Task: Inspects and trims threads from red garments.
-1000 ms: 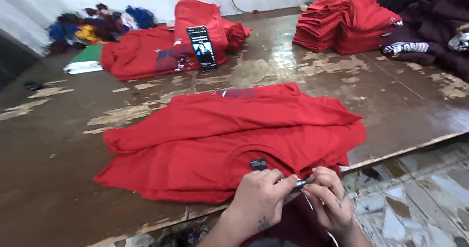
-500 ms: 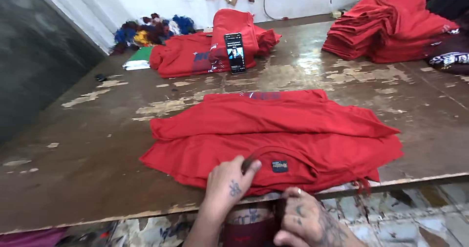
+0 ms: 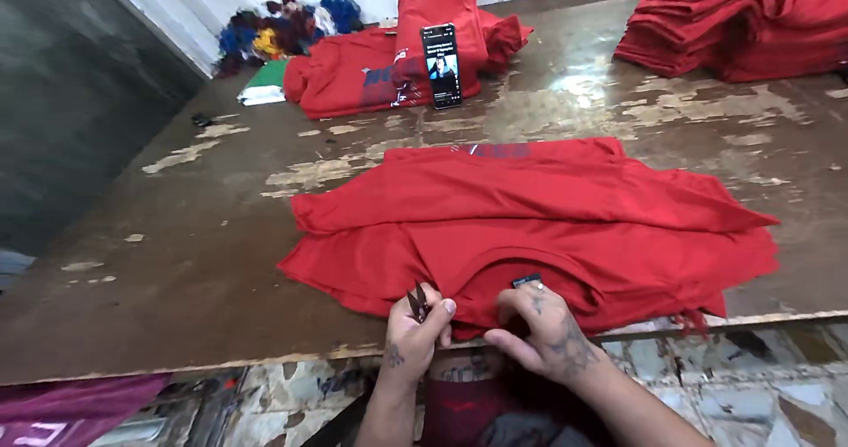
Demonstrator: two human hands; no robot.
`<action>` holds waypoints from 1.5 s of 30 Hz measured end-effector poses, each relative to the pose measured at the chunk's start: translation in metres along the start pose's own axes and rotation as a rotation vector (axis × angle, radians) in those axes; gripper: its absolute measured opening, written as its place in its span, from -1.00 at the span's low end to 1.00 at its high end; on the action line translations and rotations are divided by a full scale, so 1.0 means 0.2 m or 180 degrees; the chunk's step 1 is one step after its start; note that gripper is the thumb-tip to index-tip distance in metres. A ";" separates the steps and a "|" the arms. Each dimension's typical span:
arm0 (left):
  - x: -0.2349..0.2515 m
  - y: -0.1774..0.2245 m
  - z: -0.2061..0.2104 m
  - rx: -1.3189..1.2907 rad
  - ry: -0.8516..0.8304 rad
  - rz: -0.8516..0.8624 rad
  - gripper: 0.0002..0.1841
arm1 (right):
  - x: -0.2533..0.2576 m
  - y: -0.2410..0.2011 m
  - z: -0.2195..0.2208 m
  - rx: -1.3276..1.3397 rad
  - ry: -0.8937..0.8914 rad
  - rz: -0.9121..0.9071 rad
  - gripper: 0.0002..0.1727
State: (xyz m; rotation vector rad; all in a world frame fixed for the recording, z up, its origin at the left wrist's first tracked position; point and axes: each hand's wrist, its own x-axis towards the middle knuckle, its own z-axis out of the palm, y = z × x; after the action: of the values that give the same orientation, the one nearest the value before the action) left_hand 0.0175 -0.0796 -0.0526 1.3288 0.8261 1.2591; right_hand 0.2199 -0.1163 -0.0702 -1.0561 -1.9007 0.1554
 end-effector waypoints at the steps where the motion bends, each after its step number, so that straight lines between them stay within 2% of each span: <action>1: 0.00 0.00 -0.01 0.0018 -0.0065 0.0004 -0.82 | 0.04 -0.02 0.02 -0.0097 -0.0109 0.0066 -0.45; 2: 0.00 -0.01 -0.01 0.0047 -0.0142 0.0013 -0.83 | 0.07 -0.03 0.04 -0.0165 -0.0165 0.0035 -0.49; 5: 0.00 -0.01 -0.02 0.0151 -0.0273 0.0030 -0.84 | 0.09 0.00 0.08 0.0075 -0.0195 -0.0256 -0.79; 11: -0.02 -0.01 0.02 0.0434 -0.0267 0.0012 -0.81 | 0.06 0.06 0.01 0.0466 -0.0203 -0.0305 -0.72; 12: -0.01 0.00 0.02 0.0723 -0.0271 0.0076 -0.82 | 0.05 0.06 0.01 0.0473 -0.0215 -0.0291 -0.72; 14: 0.00 0.05 0.01 0.2014 -0.0393 0.0318 -0.90 | 0.04 0.06 0.01 0.0546 -0.0246 -0.0235 -0.74; 16: -0.01 0.16 -0.01 0.3322 -0.0782 0.0531 -0.60 | 0.01 0.05 0.00 0.0663 -0.0216 -0.0166 -0.78; 17: -0.01 0.21 -0.02 0.3653 -0.0955 0.0693 -0.57 | -0.01 0.04 -0.01 0.0730 -0.0211 -0.0131 -0.80; 20: 0.00 0.32 -0.05 0.4212 -0.1357 0.1363 -0.68 | -0.03 0.03 -0.02 0.0885 -0.0139 -0.0056 -0.83; 22: 0.01 0.35 -0.03 0.4421 -0.1585 0.1617 -0.70 | 0.00 0.02 -0.01 0.1048 -0.0110 0.0012 -0.80; 25: 0.01 0.34 -0.02 0.4496 -0.1724 0.1734 -0.67 | -0.01 0.01 -0.01 0.1234 -0.0034 -0.0064 -0.78; 27: 0.00 0.33 -0.03 0.4492 -0.1656 0.1572 -0.66 | -0.07 0.03 -0.02 0.1272 -0.0076 -0.0263 -0.76; 29: 0.00 0.32 -0.05 0.4234 -0.1388 0.1241 -0.67 | -0.10 0.04 -0.03 0.1336 -0.0153 -0.0390 -0.63; 31: 0.02 0.29 -0.10 0.3922 -0.0971 0.0937 -0.56 | -0.07 0.03 -0.04 0.1129 -0.0137 -0.0301 -0.46; 32: 0.02 0.26 -0.13 0.3870 -0.0830 0.0750 -0.51 | -0.02 0.01 -0.03 0.0906 -0.0157 -0.0195 -0.44; 35: 0.06 0.12 -0.24 0.3603 -0.0437 0.0557 -0.74 | 0.11 -0.02 0.01 0.0243 -0.0454 0.0089 -0.59; 39: 0.06 0.04 -0.27 0.2588 0.0180 0.0527 -0.67 | 0.17 0.06 -0.01 0.0928 -0.0645 0.0273 -0.57; 42: 0.07 0.03 -0.27 0.2551 0.0239 0.0546 -0.68 | 0.17 0.10 -0.02 0.1240 -0.0849 0.0102 -0.58; 45: 0.07 0.02 -0.28 0.2563 0.0207 0.0563 -0.69 | 0.17 0.08 -0.04 0.1219 -0.1029 0.0255 -0.57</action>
State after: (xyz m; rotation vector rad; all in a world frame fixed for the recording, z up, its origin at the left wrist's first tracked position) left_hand -0.0338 -0.0550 -0.0533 2.0343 1.3679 1.1426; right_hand 0.2288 -0.0834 -0.0521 -0.8810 -2.0039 0.7443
